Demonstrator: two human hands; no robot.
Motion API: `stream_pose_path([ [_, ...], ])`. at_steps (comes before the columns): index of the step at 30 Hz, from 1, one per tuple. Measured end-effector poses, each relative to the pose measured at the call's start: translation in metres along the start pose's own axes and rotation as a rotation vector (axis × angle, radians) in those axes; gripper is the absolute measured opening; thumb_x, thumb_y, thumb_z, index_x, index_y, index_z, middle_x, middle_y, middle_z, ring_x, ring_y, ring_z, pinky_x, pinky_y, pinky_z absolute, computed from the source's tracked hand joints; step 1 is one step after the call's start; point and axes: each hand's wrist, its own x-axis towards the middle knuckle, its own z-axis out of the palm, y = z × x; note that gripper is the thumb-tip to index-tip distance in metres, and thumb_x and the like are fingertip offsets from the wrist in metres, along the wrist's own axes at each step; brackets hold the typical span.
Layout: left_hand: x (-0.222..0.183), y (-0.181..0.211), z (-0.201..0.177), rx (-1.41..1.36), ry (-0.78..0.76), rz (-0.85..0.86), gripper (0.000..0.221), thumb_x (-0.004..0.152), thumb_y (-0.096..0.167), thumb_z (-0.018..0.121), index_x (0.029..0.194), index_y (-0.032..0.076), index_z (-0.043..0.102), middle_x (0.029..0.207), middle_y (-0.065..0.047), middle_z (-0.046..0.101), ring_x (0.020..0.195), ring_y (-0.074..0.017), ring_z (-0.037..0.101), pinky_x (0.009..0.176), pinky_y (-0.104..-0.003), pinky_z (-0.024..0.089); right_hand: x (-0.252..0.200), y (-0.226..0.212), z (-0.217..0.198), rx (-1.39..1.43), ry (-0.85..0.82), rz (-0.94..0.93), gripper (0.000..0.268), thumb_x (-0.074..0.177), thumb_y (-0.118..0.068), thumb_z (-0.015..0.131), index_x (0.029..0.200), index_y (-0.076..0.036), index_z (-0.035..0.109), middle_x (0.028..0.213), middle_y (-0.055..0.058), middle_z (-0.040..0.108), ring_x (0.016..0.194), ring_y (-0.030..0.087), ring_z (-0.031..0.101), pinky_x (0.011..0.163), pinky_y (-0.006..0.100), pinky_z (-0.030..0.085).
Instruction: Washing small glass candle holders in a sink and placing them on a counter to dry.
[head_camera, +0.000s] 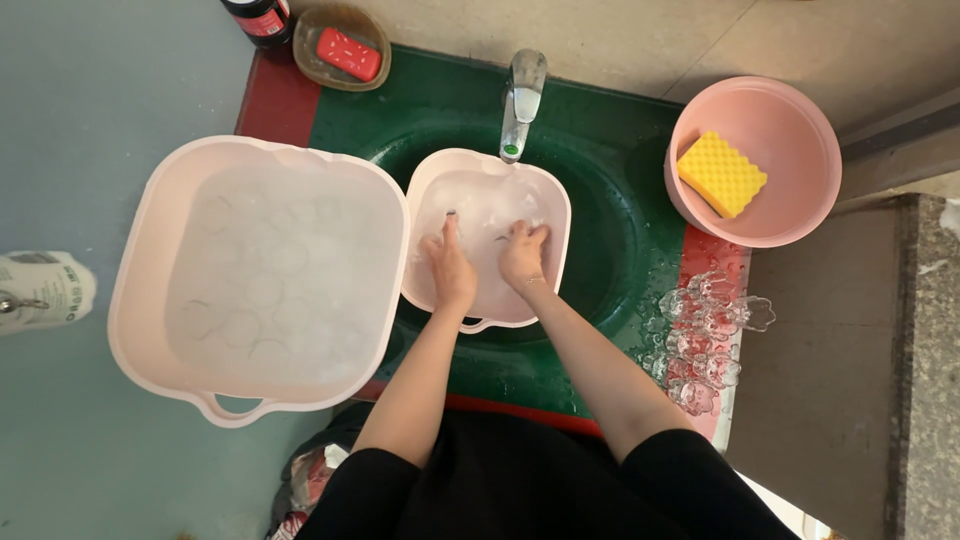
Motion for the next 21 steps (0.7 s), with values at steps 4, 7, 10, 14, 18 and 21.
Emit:
stream_pose_path([
  [4,0.005,0.028,-0.023,-0.012,-0.199,-0.21,0.083,0.081,-0.007,0.054,0.157,0.022,0.037,0.144,-0.032,0.04,0.125,-0.0469,0.049,0.108,-0.045,0.044,-0.006,-0.031,-0.017,-0.125,0.021,-0.115,0.04,0.078,0.0,0.067,0.116,-0.004,0.058,0.135,0.031,0.038,0.119,0.053,0.052,0.108,0.051,0.045],
  [7,0.006,0.023,-0.011,0.169,-0.232,0.024,0.082,0.075,0.022,0.08,0.146,0.021,0.041,0.133,-0.035,0.04,0.127,-0.0514,0.041,0.105,-0.055,0.034,-0.013,-0.075,-0.059,-0.073,-0.23,0.292,0.054,0.085,-0.016,0.07,0.133,-0.007,0.048,0.145,0.028,0.032,0.118,0.053,0.052,0.104,0.053,0.047],
  [10,0.002,0.026,-0.009,0.154,-0.22,-0.042,0.051,0.096,0.027,0.07,0.142,0.022,0.048,0.141,-0.034,0.037,0.119,-0.0541,0.042,0.101,-0.058,0.038,-0.002,-0.044,-0.041,0.24,-0.37,0.513,0.047,0.087,-0.021,0.059,0.132,-0.009,0.05,0.138,0.027,0.051,0.107,0.05,0.068,0.091,0.055,0.058],
  [14,0.001,0.034,-0.018,0.161,-0.201,-0.107,0.04,0.094,0.013,0.057,0.133,0.019,0.056,0.135,-0.028,0.048,0.12,-0.0462,0.053,0.104,-0.054,0.046,-0.003,-0.024,-0.014,0.081,0.081,-0.021,0.057,0.073,-0.017,0.073,0.128,-0.008,0.056,0.122,0.03,0.055,0.116,0.052,0.048,0.101,0.053,0.047],
  [18,0.008,0.036,-0.022,0.236,-0.063,-0.199,0.042,0.095,0.022,0.059,0.135,0.011,0.054,0.123,-0.03,0.057,0.111,-0.0467,0.059,0.092,-0.056,0.047,0.008,-0.002,0.013,-0.143,-0.019,0.02,0.041,0.099,-0.036,0.066,0.135,-0.018,0.06,0.129,0.026,0.057,0.132,0.046,0.051,0.115,0.051,0.046],
  [21,0.012,0.071,-0.065,0.497,-0.357,-0.284,0.042,0.108,0.044,0.056,0.124,0.006,0.062,0.117,-0.023,0.071,0.113,-0.0407,0.068,0.104,-0.052,0.05,0.002,-0.015,0.011,-0.243,-0.137,0.2,0.076,0.092,-0.027,0.062,0.159,-0.012,0.03,0.148,0.032,0.029,0.13,0.053,0.042,0.106,0.057,0.044],
])
